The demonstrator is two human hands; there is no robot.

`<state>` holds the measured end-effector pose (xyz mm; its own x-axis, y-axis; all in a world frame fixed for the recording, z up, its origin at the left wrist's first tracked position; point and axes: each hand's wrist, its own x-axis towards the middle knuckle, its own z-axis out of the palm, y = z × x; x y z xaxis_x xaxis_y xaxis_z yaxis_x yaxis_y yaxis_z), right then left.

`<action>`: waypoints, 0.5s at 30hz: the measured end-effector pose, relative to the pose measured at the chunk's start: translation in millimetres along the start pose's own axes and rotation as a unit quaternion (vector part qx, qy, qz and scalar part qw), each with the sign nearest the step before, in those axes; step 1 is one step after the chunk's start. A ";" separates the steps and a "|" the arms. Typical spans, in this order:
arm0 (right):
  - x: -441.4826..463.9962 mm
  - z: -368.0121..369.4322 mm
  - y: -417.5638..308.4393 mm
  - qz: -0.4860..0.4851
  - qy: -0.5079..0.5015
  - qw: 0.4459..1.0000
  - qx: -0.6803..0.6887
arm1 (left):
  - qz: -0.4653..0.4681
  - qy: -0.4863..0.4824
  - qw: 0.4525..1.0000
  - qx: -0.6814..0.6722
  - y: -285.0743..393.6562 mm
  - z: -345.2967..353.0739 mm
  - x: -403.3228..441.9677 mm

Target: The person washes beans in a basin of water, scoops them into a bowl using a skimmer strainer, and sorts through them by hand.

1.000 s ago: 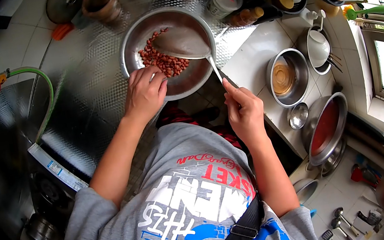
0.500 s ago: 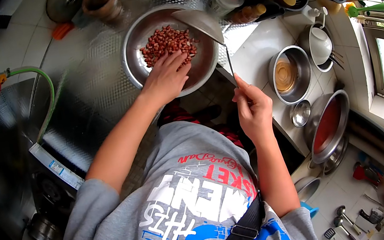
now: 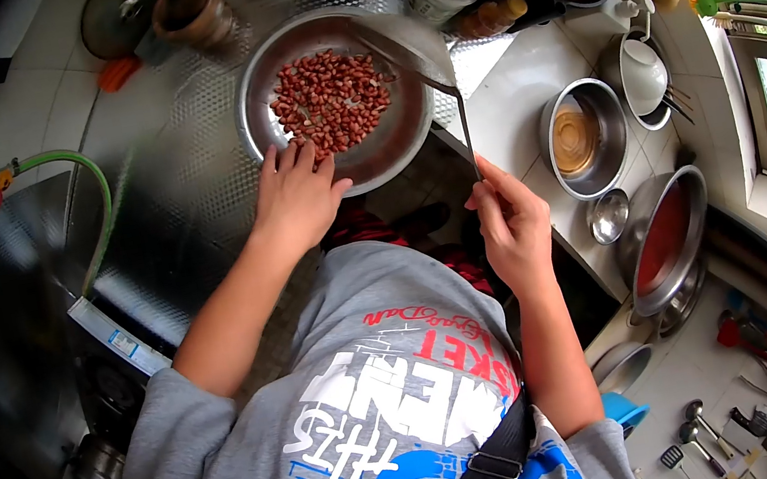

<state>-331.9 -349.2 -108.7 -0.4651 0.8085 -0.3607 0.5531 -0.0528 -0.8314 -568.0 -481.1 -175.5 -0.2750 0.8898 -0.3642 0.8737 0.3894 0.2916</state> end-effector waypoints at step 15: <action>-4.0 -3.1 -7.9 0.012 -0.026 0.992 0.122 | 0.085 0.053 0.991 -0.088 17.4 1.7 -40.8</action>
<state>-332.3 -350.2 -99.4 -0.4932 0.7737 -0.3975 0.3832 -0.2170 -0.8978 -540.9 -511.0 -157.1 -0.1795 0.9624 -0.2040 0.8305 0.2594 0.4930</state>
